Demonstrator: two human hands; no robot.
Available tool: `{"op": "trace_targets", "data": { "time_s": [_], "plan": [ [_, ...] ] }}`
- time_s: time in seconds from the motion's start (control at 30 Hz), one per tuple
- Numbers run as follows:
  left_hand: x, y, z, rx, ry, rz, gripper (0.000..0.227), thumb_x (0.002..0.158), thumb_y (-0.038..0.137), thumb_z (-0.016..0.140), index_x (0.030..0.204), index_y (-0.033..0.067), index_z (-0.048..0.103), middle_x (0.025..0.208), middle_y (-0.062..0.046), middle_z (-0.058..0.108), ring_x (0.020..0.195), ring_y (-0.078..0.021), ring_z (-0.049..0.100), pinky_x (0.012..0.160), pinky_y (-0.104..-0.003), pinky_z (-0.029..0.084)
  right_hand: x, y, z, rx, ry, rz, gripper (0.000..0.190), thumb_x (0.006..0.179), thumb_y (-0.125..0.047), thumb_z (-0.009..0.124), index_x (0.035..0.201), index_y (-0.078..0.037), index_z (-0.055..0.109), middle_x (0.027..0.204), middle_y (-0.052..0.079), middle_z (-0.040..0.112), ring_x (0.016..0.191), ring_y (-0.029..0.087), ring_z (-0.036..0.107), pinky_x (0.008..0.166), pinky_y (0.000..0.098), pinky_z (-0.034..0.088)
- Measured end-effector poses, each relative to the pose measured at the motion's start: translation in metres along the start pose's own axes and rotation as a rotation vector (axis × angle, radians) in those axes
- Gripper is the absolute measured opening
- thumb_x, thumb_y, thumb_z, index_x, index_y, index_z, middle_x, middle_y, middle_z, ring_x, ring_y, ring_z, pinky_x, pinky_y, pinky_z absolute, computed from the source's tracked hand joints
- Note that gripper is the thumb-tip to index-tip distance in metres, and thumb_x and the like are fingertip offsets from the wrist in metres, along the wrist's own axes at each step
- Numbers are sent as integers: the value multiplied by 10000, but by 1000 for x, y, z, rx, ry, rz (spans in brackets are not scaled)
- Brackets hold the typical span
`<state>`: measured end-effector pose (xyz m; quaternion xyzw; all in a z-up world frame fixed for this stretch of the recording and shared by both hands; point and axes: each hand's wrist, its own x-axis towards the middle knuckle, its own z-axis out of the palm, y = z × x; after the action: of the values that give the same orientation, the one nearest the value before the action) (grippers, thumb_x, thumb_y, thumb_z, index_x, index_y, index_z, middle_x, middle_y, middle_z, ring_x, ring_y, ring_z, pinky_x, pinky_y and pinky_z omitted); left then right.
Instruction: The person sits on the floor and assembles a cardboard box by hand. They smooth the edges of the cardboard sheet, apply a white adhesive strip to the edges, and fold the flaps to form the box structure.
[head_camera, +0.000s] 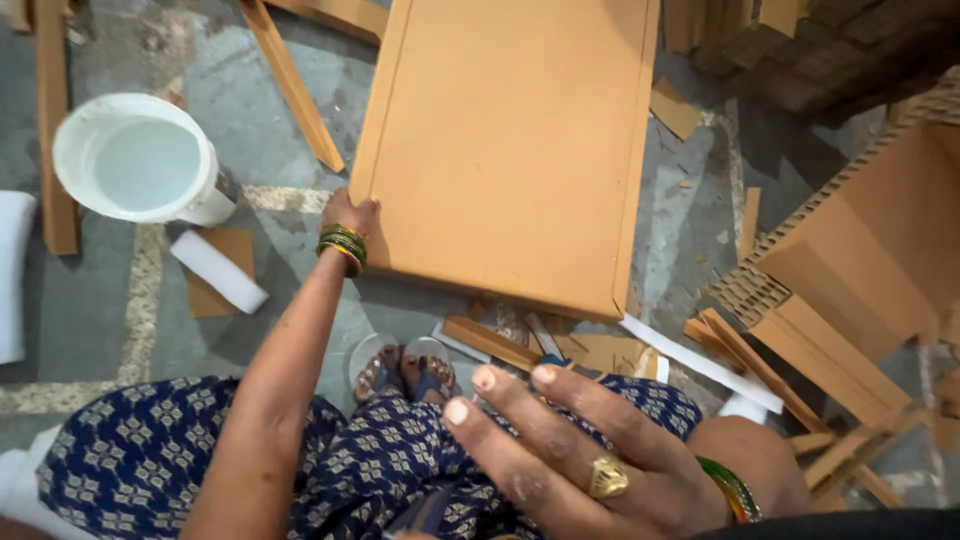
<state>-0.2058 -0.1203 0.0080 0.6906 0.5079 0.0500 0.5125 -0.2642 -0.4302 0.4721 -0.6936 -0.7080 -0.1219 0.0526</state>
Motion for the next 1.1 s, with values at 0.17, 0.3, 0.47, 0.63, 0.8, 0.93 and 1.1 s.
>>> {"op": "trace_targets", "data": {
  "time_s": [0.17,0.3,0.47,0.63,0.8,0.93,1.1],
  "plan": [
    [-4,-4,4,155,177,105,448,819,425,719,1113,87,730,1085,-202,734,1038,-416,670,939,-506,500,-15,49,59,-342,84,14,209,1104,-188,610,1308,-149,637,1328,111,691,1229,239,650,1076,456,453],
    [1,-14,13,145,259,163,467,813,429,700,1135,90,725,1123,-210,722,1061,-418,665,964,-506,488,34,127,230,275,21,438,559,944,66,524,1481,-84,546,1405,105,642,1322,260,604,1160,420,437],
    [7,-23,20,172,256,149,495,834,459,708,1147,76,718,1174,-213,707,1099,-416,651,969,-503,490,18,118,418,196,-352,413,689,936,-319,618,1524,-90,344,1578,201,339,1431,374,369,1114,503,330],
    [34,-53,25,56,175,193,524,898,504,618,1184,75,705,1129,-204,713,1022,-363,648,876,-471,484,-9,114,482,147,-351,407,682,976,-435,544,1551,-145,320,1631,155,280,1495,350,264,1157,538,254],
    [126,-76,10,-388,-64,126,662,1016,624,420,1195,43,684,1018,-166,742,830,-227,650,661,-394,465,-31,189,474,276,-322,475,727,1017,-459,467,1626,-121,260,1678,156,260,1541,327,257,1235,518,238],
    [165,-74,20,-743,-393,-20,919,958,790,216,1055,20,708,841,-74,720,619,-148,624,519,-304,426,-46,194,450,36,-341,379,778,987,-461,458,1587,-25,224,1656,236,209,1523,378,184,1189,545,161],
    [187,-67,57,-540,-175,-170,1049,905,863,239,1490,-7,245,1465,-191,349,1299,-267,363,1044,-384,321,-44,190,439,158,-260,417,811,971,-496,480,1608,-58,234,1682,204,211,1558,352,176,1226,529,127]
  ]
}}
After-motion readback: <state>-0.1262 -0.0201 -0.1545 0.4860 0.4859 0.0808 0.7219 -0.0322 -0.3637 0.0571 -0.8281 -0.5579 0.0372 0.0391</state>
